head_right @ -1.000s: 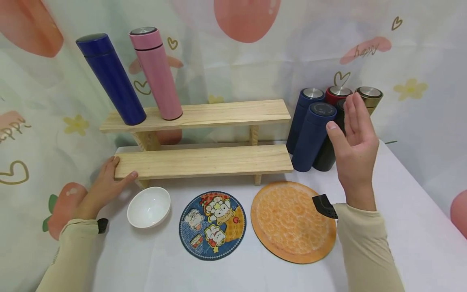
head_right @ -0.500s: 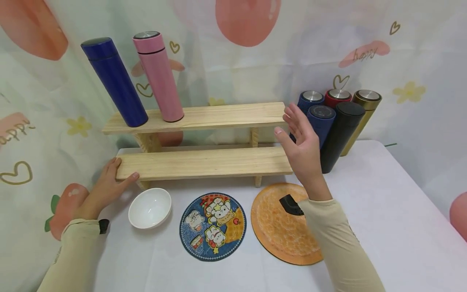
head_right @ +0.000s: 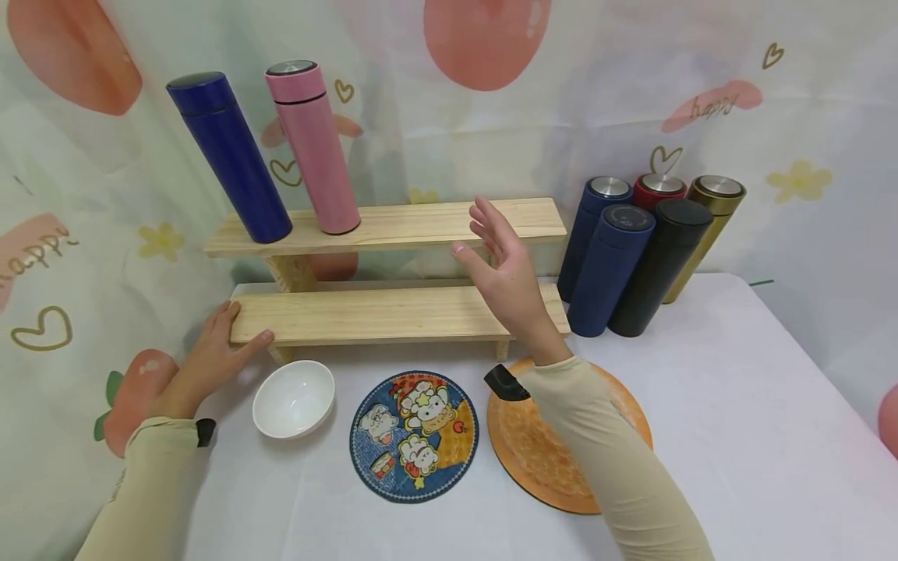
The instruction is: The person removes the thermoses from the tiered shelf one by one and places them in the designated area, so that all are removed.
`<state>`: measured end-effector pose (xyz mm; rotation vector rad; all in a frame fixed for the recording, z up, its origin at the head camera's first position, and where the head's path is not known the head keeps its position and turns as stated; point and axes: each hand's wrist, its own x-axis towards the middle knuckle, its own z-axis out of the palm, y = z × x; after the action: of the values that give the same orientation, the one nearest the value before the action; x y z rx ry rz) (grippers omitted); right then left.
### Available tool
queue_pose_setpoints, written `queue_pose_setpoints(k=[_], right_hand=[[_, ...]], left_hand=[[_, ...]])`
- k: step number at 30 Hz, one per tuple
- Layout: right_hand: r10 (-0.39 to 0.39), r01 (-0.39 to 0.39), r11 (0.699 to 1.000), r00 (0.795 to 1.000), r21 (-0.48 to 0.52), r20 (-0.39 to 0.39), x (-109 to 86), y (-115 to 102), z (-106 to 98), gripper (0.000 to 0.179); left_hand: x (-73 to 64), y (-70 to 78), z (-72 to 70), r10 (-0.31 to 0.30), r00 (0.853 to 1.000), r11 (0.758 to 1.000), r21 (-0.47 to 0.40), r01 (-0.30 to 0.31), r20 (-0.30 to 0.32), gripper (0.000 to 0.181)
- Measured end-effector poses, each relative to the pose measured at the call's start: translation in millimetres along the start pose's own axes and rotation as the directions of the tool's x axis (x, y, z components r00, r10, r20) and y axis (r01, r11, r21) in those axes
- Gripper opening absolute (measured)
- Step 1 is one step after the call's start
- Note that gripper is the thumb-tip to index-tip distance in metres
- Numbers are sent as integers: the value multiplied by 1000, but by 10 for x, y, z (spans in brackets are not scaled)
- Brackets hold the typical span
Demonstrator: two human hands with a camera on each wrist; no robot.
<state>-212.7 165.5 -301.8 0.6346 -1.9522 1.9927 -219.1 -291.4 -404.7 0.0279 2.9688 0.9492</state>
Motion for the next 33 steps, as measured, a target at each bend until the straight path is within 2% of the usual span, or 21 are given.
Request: queue_pose_setpoints(k=[14, 23, 33], right_hand=[[30, -30, 1000, 998, 2, 60, 222, 79, 327, 70], [62, -63, 998, 996, 13, 68, 453, 86, 546, 71], [108, -110, 994, 987, 15, 116, 725, 66, 846, 76]], left_hand=[[10, 13, -2, 20, 1000, 1000, 11, -20, -16, 112], [-1, 8, -13, 22, 1000, 1000, 4, -22, -20, 111], [18, -9, 12, 1, 1000, 1000, 1, -1, -7, 113]])
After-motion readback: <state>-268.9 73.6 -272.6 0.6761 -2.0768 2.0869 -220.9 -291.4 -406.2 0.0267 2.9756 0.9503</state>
